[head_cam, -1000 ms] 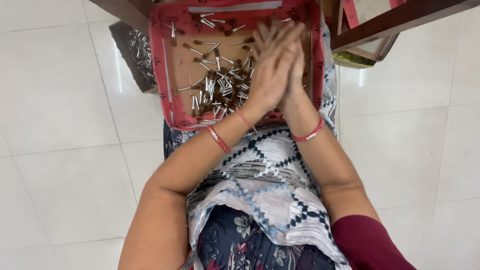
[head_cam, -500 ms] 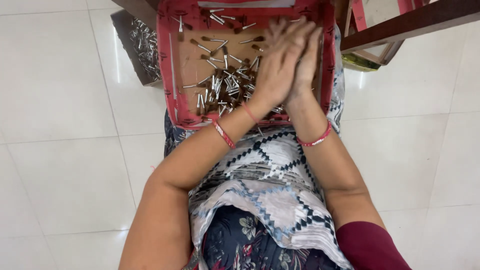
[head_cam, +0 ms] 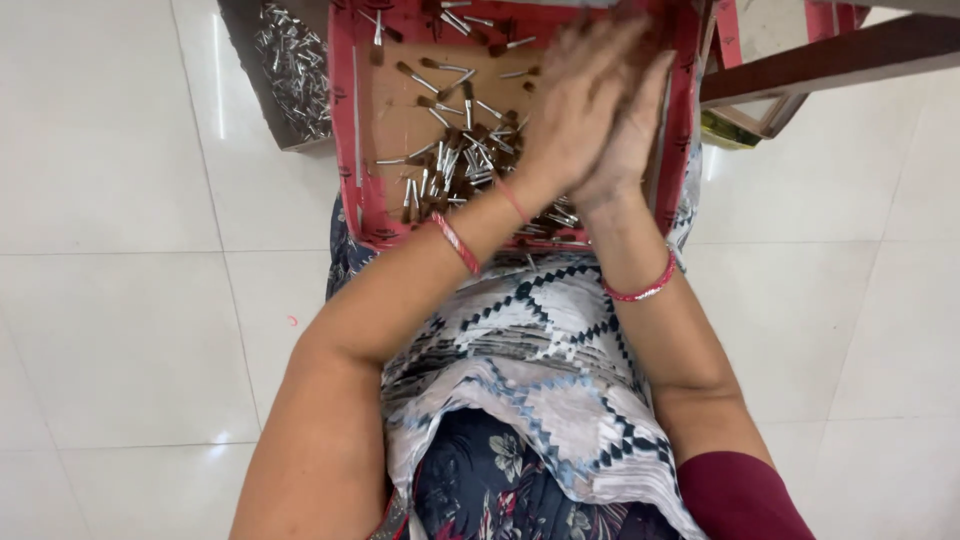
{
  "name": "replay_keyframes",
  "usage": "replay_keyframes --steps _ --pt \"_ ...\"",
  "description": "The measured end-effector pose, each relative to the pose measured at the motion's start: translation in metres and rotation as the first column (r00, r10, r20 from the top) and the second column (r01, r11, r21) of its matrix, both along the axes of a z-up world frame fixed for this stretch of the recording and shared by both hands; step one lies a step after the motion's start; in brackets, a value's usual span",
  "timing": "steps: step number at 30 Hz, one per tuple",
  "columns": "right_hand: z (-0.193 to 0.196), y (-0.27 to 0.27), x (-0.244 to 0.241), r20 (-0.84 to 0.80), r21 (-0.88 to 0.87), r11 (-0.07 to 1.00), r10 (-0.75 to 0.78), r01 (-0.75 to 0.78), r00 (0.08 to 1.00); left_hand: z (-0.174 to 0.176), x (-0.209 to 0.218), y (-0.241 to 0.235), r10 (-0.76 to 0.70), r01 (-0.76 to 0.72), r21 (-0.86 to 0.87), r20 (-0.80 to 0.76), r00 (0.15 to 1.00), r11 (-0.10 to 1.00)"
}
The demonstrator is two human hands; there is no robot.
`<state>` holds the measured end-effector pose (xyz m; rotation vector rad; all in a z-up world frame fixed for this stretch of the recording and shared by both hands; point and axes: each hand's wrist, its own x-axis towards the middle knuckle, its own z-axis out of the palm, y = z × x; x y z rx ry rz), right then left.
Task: The person gathers scattered cosmetic brush handles from a red tray resting on their lap, aligns the bundle by tapping and rotating the handles in their hands, and places the aligned bundle on the work table, repeating the cycle with more brushes from the tray.
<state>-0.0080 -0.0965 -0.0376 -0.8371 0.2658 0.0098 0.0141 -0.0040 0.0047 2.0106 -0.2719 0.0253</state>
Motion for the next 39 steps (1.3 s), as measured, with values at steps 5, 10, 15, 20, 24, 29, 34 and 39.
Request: replay_keyframes --steps 5,10,15,20,24,29,34,39 --pt "0.018 0.003 -0.005 0.081 0.137 0.983 0.111 -0.121 0.991 -0.001 -0.005 -0.005 0.013 -0.013 -0.081 -0.005 1.0 0.997" --pt "0.008 -0.002 -0.002 -0.107 0.138 0.99 -0.005 0.02 0.994 -0.003 -0.023 -0.005 -0.039 0.046 -0.079 0.089 0.995 0.996" --pt "0.04 0.017 -0.012 -0.062 0.035 0.999 -0.016 0.018 0.998 -0.021 0.011 0.0 0.095 -0.094 -0.104 0.006 0.995 0.99" --pt "0.021 0.008 -0.003 0.003 0.078 0.997 -0.001 0.001 1.0 -0.009 -0.011 -0.005 -0.072 0.071 -0.072 -0.011 0.997 0.995" --pt "0.019 0.01 -0.006 -0.13 -0.054 0.996 -0.083 0.077 0.988 -0.013 -0.006 -0.005 0.017 -0.017 -0.024 0.0 1.0 1.0" --pt "0.034 0.008 -0.013 0.024 0.024 0.999 0.031 -0.032 0.999 -0.003 -0.013 -0.005 -0.027 0.019 -0.145 -0.053 0.998 0.989" --pt "0.01 -0.009 -0.01 -0.177 0.084 0.996 -0.023 0.039 0.984 0.01 -0.032 -0.013 -0.043 0.043 -0.048 -0.005 0.999 0.998" --pt "0.038 0.009 -0.018 -0.077 -0.153 0.977 -0.159 0.146 0.984 -0.014 -0.004 -0.011 0.086 -0.087 -0.011 -0.091 0.992 0.996"
